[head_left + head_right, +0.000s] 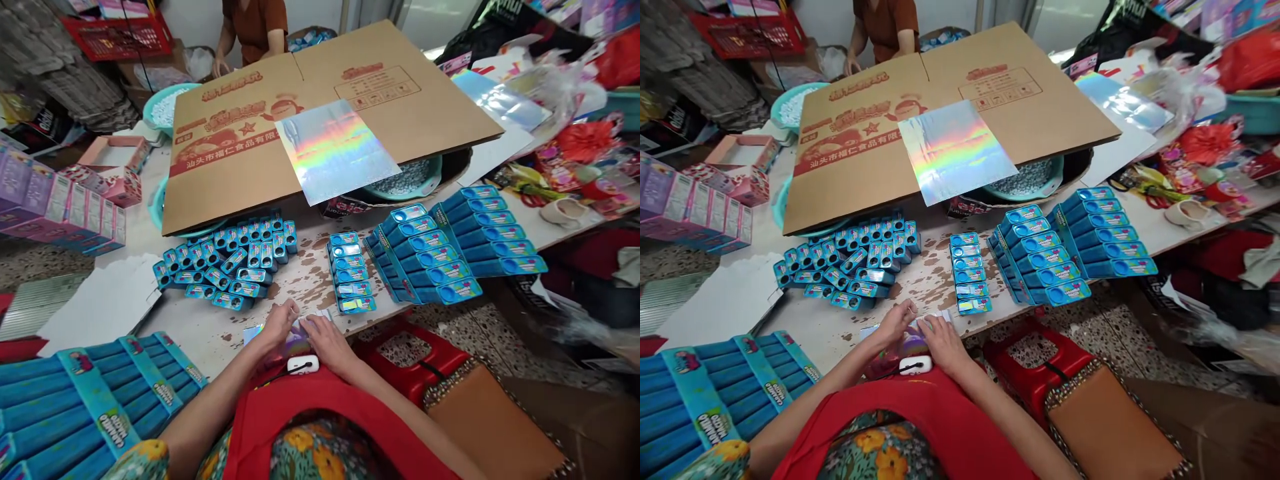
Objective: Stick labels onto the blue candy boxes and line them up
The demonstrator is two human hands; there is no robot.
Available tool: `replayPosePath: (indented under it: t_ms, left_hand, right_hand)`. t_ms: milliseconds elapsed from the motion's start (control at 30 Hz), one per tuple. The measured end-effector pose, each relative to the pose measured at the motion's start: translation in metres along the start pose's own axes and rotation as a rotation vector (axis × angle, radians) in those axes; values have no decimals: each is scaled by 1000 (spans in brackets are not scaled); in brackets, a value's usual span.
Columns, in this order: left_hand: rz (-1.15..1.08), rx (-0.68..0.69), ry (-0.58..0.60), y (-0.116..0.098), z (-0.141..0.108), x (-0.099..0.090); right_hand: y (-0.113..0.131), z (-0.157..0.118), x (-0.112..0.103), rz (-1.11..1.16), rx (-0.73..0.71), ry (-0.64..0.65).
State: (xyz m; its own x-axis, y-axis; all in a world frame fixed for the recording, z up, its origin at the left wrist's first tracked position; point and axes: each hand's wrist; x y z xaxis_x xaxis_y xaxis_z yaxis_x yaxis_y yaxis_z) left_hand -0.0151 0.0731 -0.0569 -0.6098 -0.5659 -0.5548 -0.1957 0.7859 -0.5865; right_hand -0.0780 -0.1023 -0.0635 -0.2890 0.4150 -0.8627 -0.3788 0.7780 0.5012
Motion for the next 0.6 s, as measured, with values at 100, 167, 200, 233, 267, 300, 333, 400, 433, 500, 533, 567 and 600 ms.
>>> replayPosePath:
  t_ms: [100,167,200,233,267,300,333,400,433,500,533,567,600]
  left_hand:
    - [-1,4,-16,0,3,0]
    - [12,8,-13,-1,4,-3]
    - [20,13,-23,-4,4,-4]
    - [12,30,-50,-8,2,-6]
    - [-26,62,-85,-15,-1,-9]
    - [-103,109,-109,-23,-5,-11]
    - [-218,165,-110,-32,-9,-13]
    - [-480,248,4,-55,-15,-16]
    - [-575,254,101,-67,-15,-17]
    - [-664,225,243,-88,-10,-17]
    - [-667,213,273,-97,-4,-17]
    - [-660,211,286,-105,4,-17]
    - [-653,216,288,-110,13,-18]
  right_hand:
    - [2,-2,-5,115,14,-94]
    - [6,-2,-13,221,76,-153]
    - [9,-2,-19,282,116,-182]
    - [11,-2,-27,347,161,-215]
    - [14,-2,-35,416,205,-252]
    - [15,-1,-44,488,255,-294]
    - [16,1,-54,561,315,-339]
    - [13,6,-72,693,447,-424]
    - [10,9,-79,744,514,-462]
    - [0,15,-90,780,636,-539]
    - [-7,18,-93,760,678,-582]
    - [-14,21,-95,717,707,-631]
    - [-23,24,-95,662,726,-684]
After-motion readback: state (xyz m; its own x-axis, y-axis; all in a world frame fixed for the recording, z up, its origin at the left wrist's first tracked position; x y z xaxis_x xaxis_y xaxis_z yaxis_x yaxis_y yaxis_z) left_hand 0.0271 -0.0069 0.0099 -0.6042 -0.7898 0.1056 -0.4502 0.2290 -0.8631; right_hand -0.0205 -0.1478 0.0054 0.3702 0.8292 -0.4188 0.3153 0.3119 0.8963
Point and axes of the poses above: each hand's wrist, its own z-axis towards the middle knuckle, its own x-axis out of the palm, y = z × x, and after that the axes turned 2 degrees about -z, right-handed
